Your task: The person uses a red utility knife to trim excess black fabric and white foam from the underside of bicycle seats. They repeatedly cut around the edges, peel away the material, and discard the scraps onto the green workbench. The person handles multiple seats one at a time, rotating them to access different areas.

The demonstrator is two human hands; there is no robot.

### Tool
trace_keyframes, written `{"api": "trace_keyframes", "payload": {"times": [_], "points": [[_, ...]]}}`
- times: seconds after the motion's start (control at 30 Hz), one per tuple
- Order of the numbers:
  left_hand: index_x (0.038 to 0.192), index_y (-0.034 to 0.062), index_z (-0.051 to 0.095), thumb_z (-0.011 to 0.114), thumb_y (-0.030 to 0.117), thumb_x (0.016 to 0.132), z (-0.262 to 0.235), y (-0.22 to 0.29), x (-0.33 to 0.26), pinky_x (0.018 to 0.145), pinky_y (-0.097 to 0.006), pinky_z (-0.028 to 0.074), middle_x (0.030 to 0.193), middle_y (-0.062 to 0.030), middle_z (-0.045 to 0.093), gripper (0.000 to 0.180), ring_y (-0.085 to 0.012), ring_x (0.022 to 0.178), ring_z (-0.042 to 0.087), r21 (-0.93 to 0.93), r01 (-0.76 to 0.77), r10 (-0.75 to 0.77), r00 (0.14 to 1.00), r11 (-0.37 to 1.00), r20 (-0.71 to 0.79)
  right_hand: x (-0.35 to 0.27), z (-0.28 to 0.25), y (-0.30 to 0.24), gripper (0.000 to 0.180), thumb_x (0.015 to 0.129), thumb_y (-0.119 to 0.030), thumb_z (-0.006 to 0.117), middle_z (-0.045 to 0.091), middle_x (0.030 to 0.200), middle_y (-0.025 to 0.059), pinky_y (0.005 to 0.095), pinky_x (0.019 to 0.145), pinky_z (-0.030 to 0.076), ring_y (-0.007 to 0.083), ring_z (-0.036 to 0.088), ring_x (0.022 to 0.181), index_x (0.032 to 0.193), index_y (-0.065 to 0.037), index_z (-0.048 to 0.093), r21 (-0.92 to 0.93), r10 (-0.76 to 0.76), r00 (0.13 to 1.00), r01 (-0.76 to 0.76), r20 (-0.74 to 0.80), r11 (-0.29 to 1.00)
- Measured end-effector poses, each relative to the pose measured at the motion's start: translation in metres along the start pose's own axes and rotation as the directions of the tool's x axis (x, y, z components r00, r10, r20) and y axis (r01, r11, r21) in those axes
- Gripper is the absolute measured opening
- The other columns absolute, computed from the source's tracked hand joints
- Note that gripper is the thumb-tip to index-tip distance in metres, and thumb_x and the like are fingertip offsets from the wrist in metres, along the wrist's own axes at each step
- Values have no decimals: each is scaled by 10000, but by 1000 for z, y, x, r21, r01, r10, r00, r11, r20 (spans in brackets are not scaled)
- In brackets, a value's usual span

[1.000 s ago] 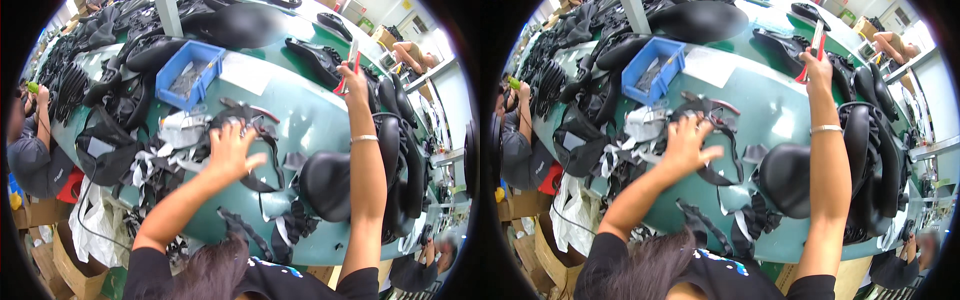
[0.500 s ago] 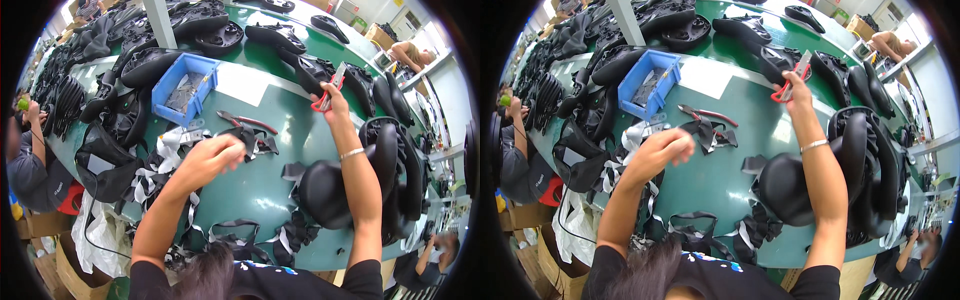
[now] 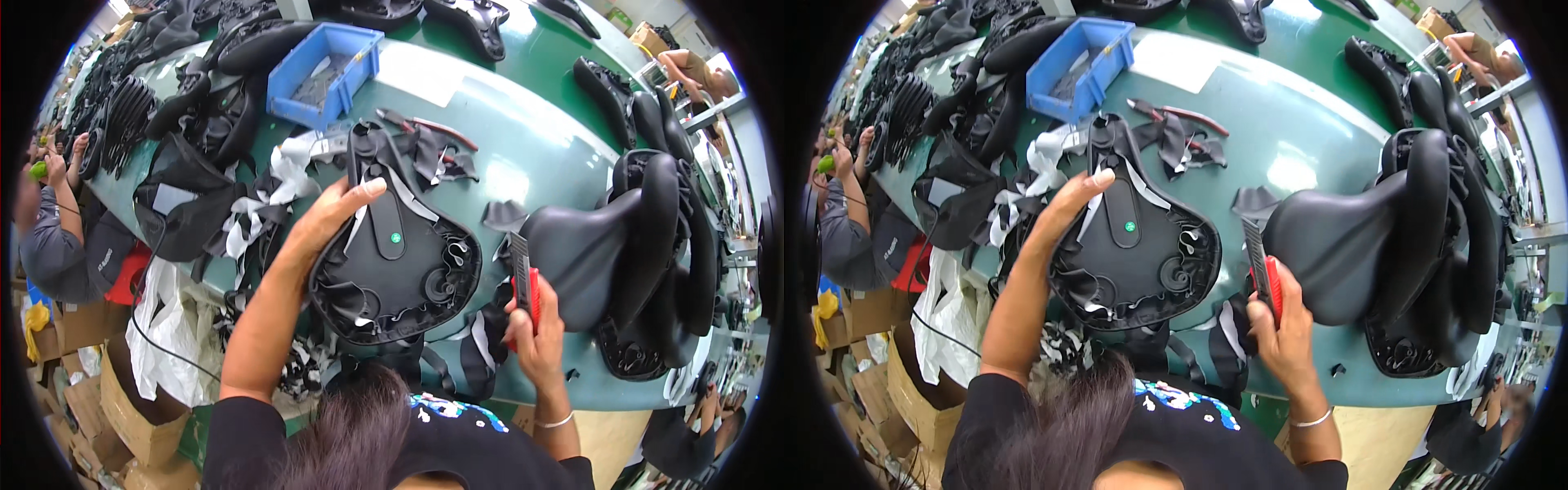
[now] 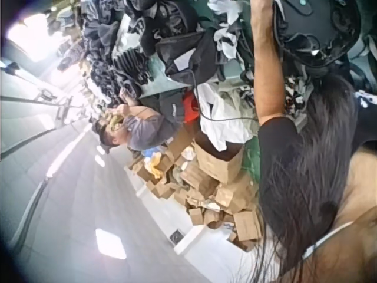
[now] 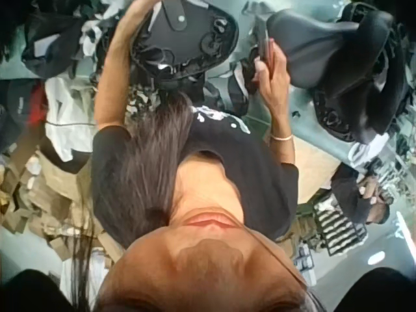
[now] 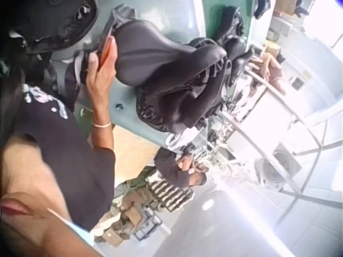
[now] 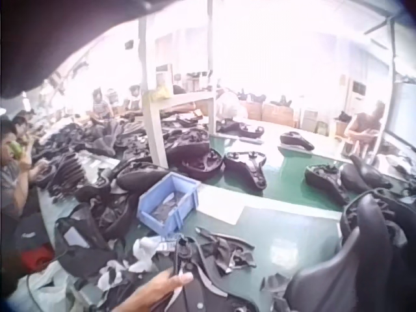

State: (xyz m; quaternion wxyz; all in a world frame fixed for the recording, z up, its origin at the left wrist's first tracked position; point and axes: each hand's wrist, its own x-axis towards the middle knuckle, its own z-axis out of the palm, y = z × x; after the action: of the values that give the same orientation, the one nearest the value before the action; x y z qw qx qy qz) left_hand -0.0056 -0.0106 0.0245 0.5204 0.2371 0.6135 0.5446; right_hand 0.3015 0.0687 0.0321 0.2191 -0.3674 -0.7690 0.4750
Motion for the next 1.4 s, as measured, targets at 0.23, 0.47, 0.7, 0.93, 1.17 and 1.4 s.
{"api": "trace_keyframes", "payload": {"times": [0.23, 0.47, 0.7, 0.93, 1.17, 1.4], "points": [[1107, -24, 569, 680, 379, 789, 9, 25, 13, 736, -267, 479, 966, -62, 600, 525, -130, 832, 567, 233, -111, 76, 985, 966, 154, 51, -22, -29, 598, 815, -87, 636, 511, 742, 92, 347, 519, 474, 242, 576, 594, 1380, -160, 454, -608, -376, 808, 589, 454, 532], [1043, -13, 565, 618, 311, 804, 12, 12, -10, 724, -226, 433, 902, -23, 561, 407, -92, 809, 519, 193, -106, 108, 994, 975, -1, -28, 22, -3, 735, 826, -84, 671, 562, 763, 150, 427, 504, 447, 339, 560, 567, 1461, -86, 301, -665, -122, 962, 257, 243, 701], [1133, -24, 541, 648, 288, 800, 9, -27, -63, 776, -263, 440, 970, -57, 573, 468, -122, 861, 529, -39, -95, 80, 953, 995, -291, -63, 25, -8, 599, 865, -45, 630, 639, 1057, 236, 381, 695, 553, 345, 679, 802, 1396, -32, 352, -360, -136, 986, 163, 99, 919], [1190, -30, 474, 703, 217, 811, 18, -38, -75, 837, -293, 438, 1024, -85, 576, 507, -146, 878, 534, -12, -284, 255, 878, 959, -405, 36, 45, -29, 576, 779, -12, 694, 620, 1174, 155, 326, 750, 524, 212, 658, 914, 1304, -27, 457, -208, -408, 913, 396, -20, 894], [1185, 77, 507, 761, 219, 688, 35, -14, -75, 923, -423, 346, 1128, -138, 499, 576, -293, 1078, 466, 930, -295, 716, 696, 220, 52, 28, 11, -35, 480, 813, -38, 647, 567, 892, 8, 193, 543, 444, 43, 510, 632, 1261, -26, 476, 248, 116, 989, -90, -92, 965], [751, 97, 593, 602, 140, 758, 56, -16, -17, 720, -347, 307, 685, -47, 542, 45, -233, 742, 483, 684, -652, 547, 721, 328, 425, 9, -6, -15, 535, 828, -56, 676, 676, 1027, 116, 339, 801, 530, 234, 683, 875, 1320, -12, 468, -192, -340, 940, 340, 31, 921]]}}
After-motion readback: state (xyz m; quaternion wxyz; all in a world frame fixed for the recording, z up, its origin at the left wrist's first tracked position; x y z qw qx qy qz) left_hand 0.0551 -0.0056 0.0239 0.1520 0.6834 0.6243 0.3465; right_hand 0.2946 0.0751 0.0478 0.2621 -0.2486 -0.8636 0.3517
